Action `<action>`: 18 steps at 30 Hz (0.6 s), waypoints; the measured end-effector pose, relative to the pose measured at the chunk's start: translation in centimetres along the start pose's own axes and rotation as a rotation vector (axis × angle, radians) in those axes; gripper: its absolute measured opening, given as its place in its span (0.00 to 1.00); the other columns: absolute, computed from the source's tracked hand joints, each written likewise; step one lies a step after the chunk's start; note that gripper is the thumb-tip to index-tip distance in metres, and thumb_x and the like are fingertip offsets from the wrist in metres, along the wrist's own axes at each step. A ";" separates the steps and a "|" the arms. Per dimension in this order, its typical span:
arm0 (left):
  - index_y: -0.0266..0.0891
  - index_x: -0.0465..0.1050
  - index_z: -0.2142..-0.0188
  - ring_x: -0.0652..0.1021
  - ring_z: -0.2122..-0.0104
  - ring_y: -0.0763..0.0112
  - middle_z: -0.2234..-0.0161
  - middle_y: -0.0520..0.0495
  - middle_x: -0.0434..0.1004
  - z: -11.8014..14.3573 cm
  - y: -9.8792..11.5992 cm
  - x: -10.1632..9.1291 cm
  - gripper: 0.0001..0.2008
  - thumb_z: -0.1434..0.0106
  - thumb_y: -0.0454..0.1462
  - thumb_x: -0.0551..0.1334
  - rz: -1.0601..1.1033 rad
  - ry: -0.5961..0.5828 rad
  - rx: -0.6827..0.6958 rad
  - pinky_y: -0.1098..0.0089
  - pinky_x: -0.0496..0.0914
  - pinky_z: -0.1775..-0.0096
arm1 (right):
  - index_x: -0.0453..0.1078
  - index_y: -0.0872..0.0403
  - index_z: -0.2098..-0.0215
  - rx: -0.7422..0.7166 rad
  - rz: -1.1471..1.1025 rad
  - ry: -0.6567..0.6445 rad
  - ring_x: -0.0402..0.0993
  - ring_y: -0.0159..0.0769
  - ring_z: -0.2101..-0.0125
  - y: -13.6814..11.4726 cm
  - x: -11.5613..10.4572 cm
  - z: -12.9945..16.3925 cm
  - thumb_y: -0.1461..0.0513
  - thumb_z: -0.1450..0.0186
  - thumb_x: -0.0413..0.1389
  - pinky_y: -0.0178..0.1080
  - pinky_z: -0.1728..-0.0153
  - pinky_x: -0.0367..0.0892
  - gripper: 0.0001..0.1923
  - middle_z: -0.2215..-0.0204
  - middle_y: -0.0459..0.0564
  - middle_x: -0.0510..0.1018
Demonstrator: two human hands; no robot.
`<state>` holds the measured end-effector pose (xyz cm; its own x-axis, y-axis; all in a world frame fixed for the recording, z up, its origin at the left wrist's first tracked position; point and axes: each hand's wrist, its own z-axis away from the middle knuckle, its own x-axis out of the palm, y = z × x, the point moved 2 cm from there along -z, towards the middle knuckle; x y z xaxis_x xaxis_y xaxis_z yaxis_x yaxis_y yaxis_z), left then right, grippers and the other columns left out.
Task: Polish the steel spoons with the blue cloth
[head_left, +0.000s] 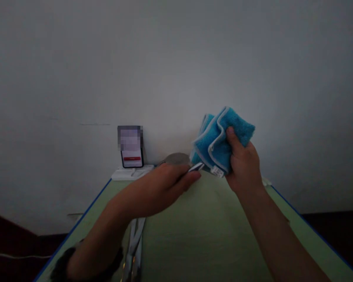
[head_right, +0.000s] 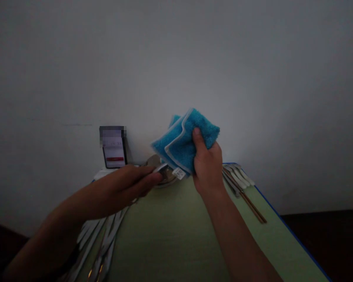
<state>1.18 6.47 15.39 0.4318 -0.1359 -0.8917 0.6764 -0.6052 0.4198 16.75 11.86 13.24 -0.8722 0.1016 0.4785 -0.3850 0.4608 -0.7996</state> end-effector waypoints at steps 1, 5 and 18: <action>0.37 0.64 0.72 0.65 0.79 0.77 0.80 0.55 0.62 0.2 -0.2 -0.4 0.18 0.35 0.44 0.44 0.022 0.020 -0.013 0.76 0.59 0.76 | 0.71 0.52 0.68 -0.009 0.000 0.006 0.74 0.32 0.72 -0.1 -0.2 -0.2 0.53 0.47 0.57 0.37 0.68 0.69 0.13 0.72 0.43 0.78; 0.39 0.65 0.63 0.68 0.76 0.76 0.75 0.54 0.67 1.1 -0.7 -1.5 0.14 0.35 0.42 0.46 0.096 0.147 -0.067 0.77 0.62 0.74 | 0.72 0.53 0.68 -0.026 0.008 0.014 0.75 0.34 0.72 -0.3 -0.2 -0.2 0.54 0.47 0.58 0.39 0.68 0.69 0.13 0.70 0.44 0.78; 0.46 0.69 0.59 0.74 0.66 0.77 0.62 0.56 0.75 1.8 -0.7 -2.0 0.09 0.41 0.39 0.58 0.161 0.036 0.118 0.79 0.68 0.65 | 0.71 0.53 0.68 0.033 -0.004 0.050 0.76 0.35 0.72 0.6 -0.4 -0.3 0.54 0.47 0.58 0.41 0.67 0.70 0.12 0.73 0.44 0.78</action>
<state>-1.24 5.77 16.58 0.5513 -0.2113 -0.8071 0.5230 -0.6661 0.5317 16.99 12.33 12.67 -0.8546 0.1441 0.4988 -0.3991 0.4323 -0.8086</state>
